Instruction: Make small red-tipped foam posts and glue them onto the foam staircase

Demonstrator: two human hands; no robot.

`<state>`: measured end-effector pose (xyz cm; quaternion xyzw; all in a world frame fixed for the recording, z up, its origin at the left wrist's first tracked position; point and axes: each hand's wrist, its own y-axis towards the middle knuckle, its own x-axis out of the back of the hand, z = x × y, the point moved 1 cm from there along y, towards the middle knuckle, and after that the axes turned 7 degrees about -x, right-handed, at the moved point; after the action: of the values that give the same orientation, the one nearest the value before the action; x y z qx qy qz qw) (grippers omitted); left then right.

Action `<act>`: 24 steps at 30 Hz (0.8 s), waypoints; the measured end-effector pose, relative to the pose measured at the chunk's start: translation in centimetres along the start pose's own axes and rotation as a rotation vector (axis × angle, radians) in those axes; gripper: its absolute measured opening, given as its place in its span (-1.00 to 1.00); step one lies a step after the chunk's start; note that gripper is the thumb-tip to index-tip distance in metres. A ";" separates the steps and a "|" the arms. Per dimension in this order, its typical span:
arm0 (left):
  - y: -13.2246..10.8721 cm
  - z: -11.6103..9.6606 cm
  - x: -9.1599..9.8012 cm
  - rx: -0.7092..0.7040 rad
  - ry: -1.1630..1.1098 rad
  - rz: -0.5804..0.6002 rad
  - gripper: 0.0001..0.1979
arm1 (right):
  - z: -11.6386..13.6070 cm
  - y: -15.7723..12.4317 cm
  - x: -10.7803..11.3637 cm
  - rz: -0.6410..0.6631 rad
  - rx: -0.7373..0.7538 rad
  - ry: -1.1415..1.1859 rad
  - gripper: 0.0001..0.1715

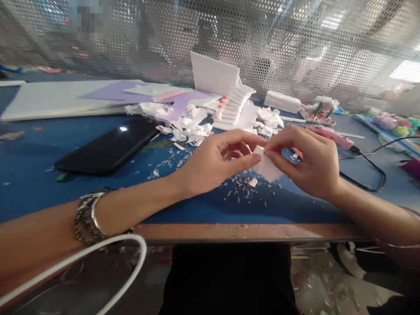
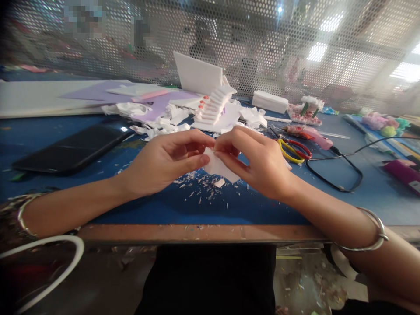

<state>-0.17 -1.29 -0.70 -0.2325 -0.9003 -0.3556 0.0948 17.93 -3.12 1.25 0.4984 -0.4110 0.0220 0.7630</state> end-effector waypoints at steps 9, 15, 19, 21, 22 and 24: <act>0.1 0.0 0.4 0.001 -0.030 0.061 -0.92 | -0.3 -0.1 0.0 0.000 -0.030 0.010 -0.95; 0.1 0.0 0.2 0.081 -0.144 0.147 -0.77 | -0.5 -0.1 -0.1 -0.033 -0.015 0.013 -0.93; 0.1 0.1 0.2 0.104 -0.150 0.158 -0.76 | -0.6 -0.1 0.0 -0.040 0.041 -0.004 -0.88; 0.2 0.1 0.5 0.094 -0.090 0.105 -0.79 | -0.6 -0.2 0.2 -0.037 0.065 -0.019 -0.85; 0.3 0.1 0.6 0.086 -0.065 0.074 -0.81 | -0.6 -0.2 0.3 -0.035 0.066 -0.031 -0.85; 0.4 0.0 0.9 0.073 -0.042 0.023 -0.85 | -0.6 -0.2 0.4 -0.032 0.054 -0.054 -0.84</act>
<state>-0.77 -0.64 -0.16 -0.2467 -0.9117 -0.3165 0.0885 18.67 -2.88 1.27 0.5257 -0.4228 0.0072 0.7381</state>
